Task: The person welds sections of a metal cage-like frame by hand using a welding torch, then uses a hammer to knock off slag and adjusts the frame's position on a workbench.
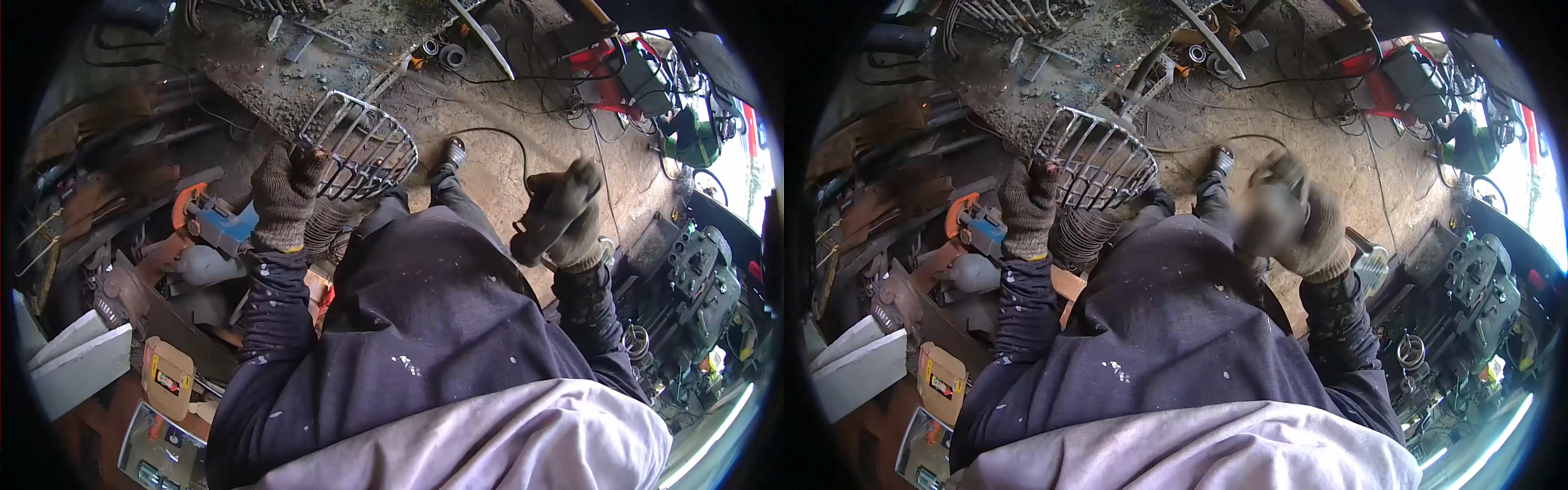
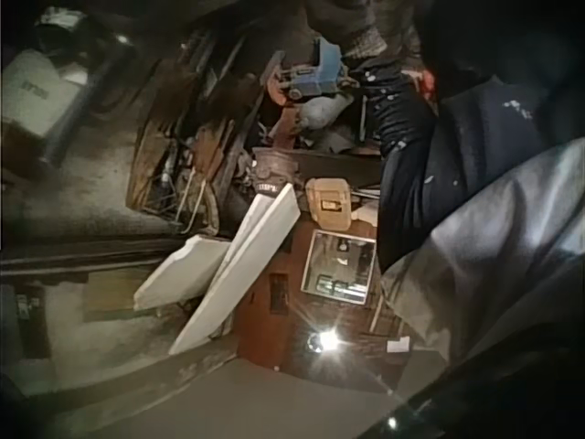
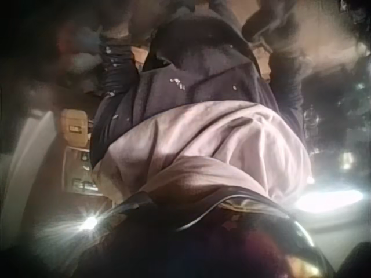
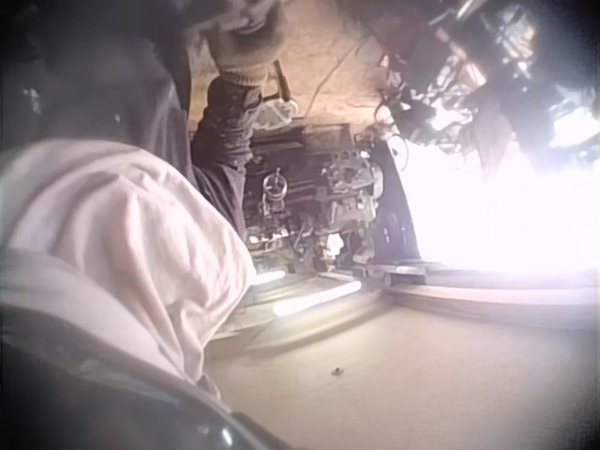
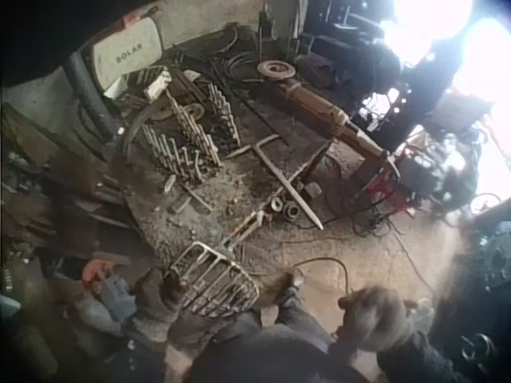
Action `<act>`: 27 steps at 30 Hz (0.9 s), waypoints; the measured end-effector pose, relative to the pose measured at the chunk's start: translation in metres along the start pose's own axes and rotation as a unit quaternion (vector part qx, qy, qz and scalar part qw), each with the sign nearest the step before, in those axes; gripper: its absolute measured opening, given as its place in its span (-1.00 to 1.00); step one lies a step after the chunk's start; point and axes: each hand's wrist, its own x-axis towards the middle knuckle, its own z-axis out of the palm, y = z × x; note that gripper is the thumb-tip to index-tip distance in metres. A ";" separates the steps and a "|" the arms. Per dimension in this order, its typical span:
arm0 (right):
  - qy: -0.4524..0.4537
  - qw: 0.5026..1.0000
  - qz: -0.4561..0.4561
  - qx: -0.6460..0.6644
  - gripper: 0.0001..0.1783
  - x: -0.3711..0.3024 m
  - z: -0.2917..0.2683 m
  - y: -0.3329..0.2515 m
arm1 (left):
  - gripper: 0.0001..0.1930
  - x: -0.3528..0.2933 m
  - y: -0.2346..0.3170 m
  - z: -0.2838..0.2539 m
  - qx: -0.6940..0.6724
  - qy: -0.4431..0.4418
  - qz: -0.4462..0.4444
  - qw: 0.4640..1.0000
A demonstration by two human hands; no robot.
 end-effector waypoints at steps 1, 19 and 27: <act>0.030 0.997 0.050 0.043 -0.52 -0.004 0.002 0.005 | -0.56 0.001 0.003 -0.004 0.032 -0.042 -0.011 0.999; 0.013 0.978 0.155 0.137 -0.54 -0.016 0.023 0.015 | -0.51 0.005 0.011 -0.005 0.028 -0.070 -0.019 0.997; 0.018 0.972 0.179 0.152 -0.63 -0.029 0.028 0.025 | -0.53 0.005 0.012 -0.006 0.022 -0.085 -0.036 0.996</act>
